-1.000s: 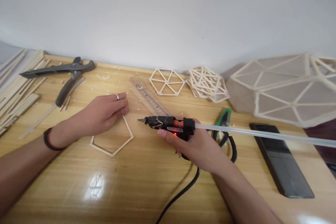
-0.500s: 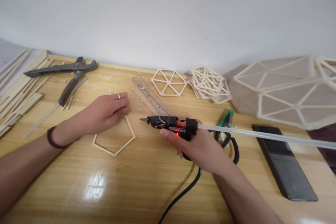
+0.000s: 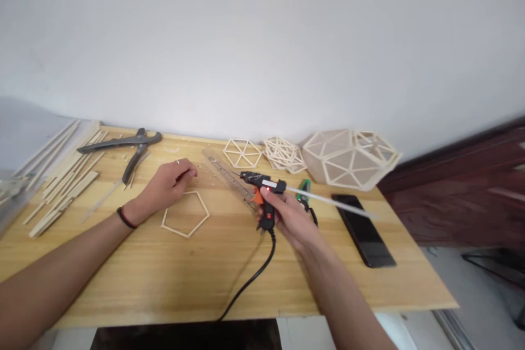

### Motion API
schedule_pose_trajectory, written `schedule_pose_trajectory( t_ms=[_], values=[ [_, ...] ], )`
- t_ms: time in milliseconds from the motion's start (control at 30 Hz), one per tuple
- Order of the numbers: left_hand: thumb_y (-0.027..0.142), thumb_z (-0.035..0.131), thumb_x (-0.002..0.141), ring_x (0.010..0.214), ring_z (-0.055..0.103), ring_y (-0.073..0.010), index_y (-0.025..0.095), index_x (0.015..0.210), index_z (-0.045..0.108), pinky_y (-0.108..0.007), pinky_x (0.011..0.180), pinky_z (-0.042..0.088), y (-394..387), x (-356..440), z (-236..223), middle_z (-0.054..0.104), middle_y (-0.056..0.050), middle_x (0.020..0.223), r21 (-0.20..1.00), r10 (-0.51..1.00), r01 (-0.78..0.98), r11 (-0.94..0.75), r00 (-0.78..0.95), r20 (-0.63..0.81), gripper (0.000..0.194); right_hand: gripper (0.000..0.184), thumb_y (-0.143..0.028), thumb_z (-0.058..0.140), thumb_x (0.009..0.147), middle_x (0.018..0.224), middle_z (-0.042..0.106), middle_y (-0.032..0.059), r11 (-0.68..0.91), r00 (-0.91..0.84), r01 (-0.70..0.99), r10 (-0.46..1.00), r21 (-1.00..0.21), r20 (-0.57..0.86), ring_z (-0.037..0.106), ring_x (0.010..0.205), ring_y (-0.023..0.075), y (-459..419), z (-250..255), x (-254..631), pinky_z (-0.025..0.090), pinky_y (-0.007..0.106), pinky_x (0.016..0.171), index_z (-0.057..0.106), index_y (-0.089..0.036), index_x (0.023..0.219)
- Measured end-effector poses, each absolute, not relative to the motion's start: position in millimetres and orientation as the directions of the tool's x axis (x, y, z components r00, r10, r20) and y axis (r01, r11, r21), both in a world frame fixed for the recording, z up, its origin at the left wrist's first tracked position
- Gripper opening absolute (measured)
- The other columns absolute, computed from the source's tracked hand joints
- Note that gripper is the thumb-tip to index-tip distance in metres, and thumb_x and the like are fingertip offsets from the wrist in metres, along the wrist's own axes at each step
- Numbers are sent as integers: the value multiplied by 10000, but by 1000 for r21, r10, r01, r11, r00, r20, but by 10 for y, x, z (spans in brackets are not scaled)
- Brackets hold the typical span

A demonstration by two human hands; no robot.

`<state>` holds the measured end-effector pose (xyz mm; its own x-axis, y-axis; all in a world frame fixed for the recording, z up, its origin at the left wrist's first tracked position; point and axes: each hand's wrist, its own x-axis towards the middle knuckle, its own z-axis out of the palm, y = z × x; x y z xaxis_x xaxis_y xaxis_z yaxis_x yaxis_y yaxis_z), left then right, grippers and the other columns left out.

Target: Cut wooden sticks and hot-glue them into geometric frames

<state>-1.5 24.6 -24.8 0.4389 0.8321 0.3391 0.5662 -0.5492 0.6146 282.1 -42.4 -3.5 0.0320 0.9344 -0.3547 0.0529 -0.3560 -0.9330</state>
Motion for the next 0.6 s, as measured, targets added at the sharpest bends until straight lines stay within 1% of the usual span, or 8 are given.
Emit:
schedule_pose_trajectory(
  t_ms=[67,133,200,300,400,500,600],
  values=[
    [198,439,976,719,569,-163,164,847,598,-293,690,424,243,-28,-213,629,-31,770,614,842,577,-538,402,359,208,560,-698,783,650,716,683,38,-324,52,100,946,-941,-320,666,636,189,-531,-58,2817,581,336,627,646,-184,825],
    [199,448,973,723,577,-161,163,852,614,-289,689,434,246,-46,-159,641,-33,784,615,851,589,-524,379,363,208,573,-732,719,694,739,716,74,-296,91,180,955,-938,-284,702,683,224,-613,-72,2823,584,367,670,653,-178,825],
    [192,467,958,732,586,-162,167,840,628,-288,691,445,244,-72,-95,647,-31,785,610,860,606,-511,372,350,202,557,-731,676,737,720,733,90,-286,153,304,956,-909,-250,707,656,239,-656,-63,2838,566,365,638,663,-176,790],
    [178,501,924,767,605,-170,174,828,645,-297,716,468,196,-123,-21,660,-34,815,597,874,638,-486,375,311,173,522,-694,648,784,552,690,72,-301,254,535,948,-789,-190,656,525,238,-659,-7,2871,485,333,537,651,-198,622],
    [174,499,914,822,625,-188,177,837,645,-326,775,498,49,-182,-21,658,-51,874,574,897,689,-442,351,270,165,577,-656,600,840,409,602,67,-308,294,712,947,-631,-130,610,457,239,-647,62,2908,422,332,524,571,-237,444],
    [157,482,912,910,636,-217,172,908,632,-368,848,522,-180,-226,-101,638,-86,982,541,920,744,-392,307,243,151,622,-592,573,881,385,570,84,-288,291,820,954,-495,-73,574,448,239,-670,109,2932,385,343,534,502,-259,361],
    [158,502,907,1026,622,-253,156,1032,610,-405,931,525,-395,-220,-201,613,-123,1090,508,935,786,-353,272,228,165,602,-510,547,915,402,554,84,-224,245,883,970,-412,-2,559,474,242,-712,121,2864,375,348,549,479,-263,370]
  ],
)
